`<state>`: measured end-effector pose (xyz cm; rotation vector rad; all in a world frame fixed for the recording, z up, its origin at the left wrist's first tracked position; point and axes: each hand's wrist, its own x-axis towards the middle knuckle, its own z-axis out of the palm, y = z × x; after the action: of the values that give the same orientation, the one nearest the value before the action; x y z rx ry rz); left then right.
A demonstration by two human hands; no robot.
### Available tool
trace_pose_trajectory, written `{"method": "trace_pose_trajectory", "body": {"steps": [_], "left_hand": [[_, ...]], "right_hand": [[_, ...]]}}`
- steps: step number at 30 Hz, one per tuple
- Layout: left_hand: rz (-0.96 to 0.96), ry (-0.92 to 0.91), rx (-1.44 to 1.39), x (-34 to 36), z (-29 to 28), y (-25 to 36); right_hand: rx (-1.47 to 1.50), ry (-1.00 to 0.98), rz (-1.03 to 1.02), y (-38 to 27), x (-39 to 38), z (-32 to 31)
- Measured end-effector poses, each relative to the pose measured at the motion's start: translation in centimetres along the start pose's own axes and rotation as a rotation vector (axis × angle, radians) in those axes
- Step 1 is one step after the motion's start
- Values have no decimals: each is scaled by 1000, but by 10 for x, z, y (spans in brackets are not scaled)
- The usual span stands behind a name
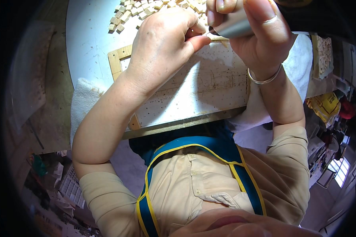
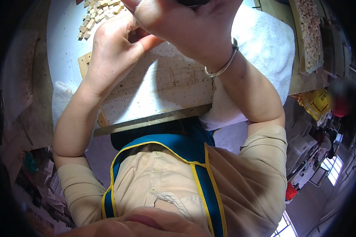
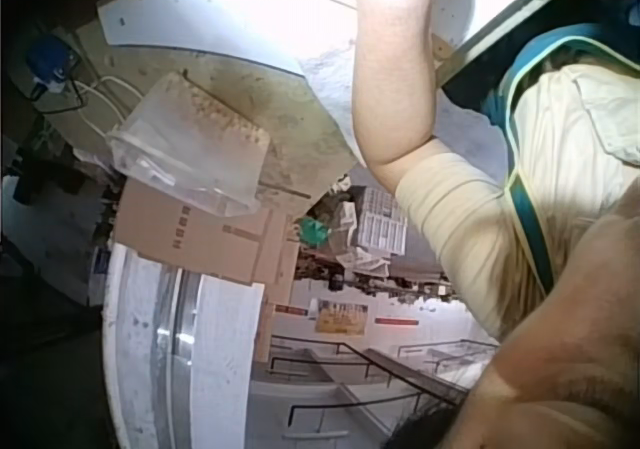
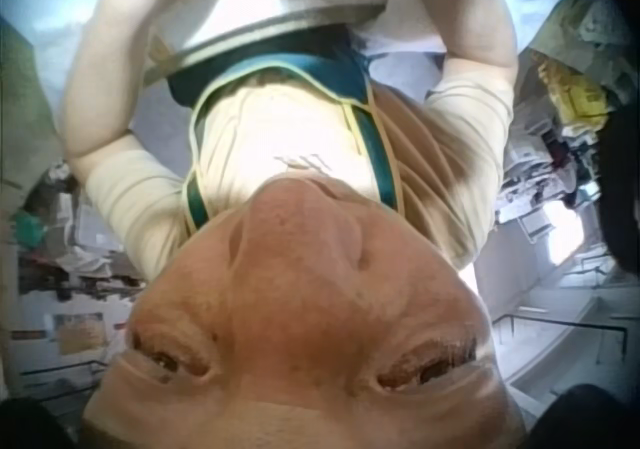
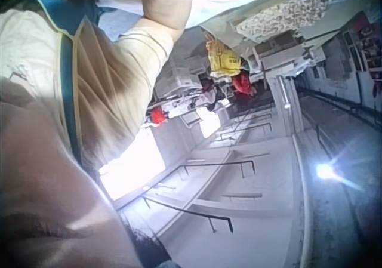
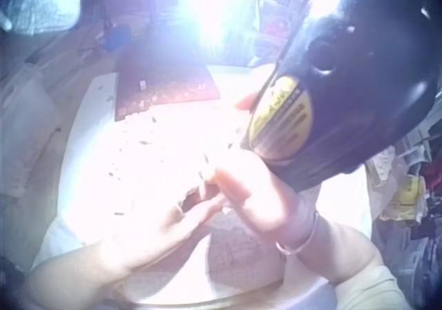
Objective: The person uses a handheld rotary tool to round the edges of small wooden blocks on a workbench. They repeatedly pick up blocks, shape them, and place them back on the board. At one point, they transfer a batch of finished blocks into a plastic container before resuming shaping.
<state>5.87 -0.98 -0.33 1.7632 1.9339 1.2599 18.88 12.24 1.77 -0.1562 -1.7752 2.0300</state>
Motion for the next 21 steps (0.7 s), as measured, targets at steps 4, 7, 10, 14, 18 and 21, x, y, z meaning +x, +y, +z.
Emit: {"method": "trace_pose_trajectory", "body": {"steps": [4,7,10,14,18,21], "left_hand": [[22,-62,64,0,-3,-2],[-9,-80,38,-1,-3,-1],[-27,-93,17,-1,-3,-2],[-27,-91,13,-1,-3,-1],[-21,-86,29,-1,-3,-2],[-3,-75,-71,1,-5,5]], "right_hand": [[75,36,-65,-13,0,10],[-15,76,17,-15,-1,8],[-54,159,35,-24,-2,15],[-20,122,-98,-21,0,13],[64,85,-44,-18,1,12],[57,63,29,-15,0,9]]}}
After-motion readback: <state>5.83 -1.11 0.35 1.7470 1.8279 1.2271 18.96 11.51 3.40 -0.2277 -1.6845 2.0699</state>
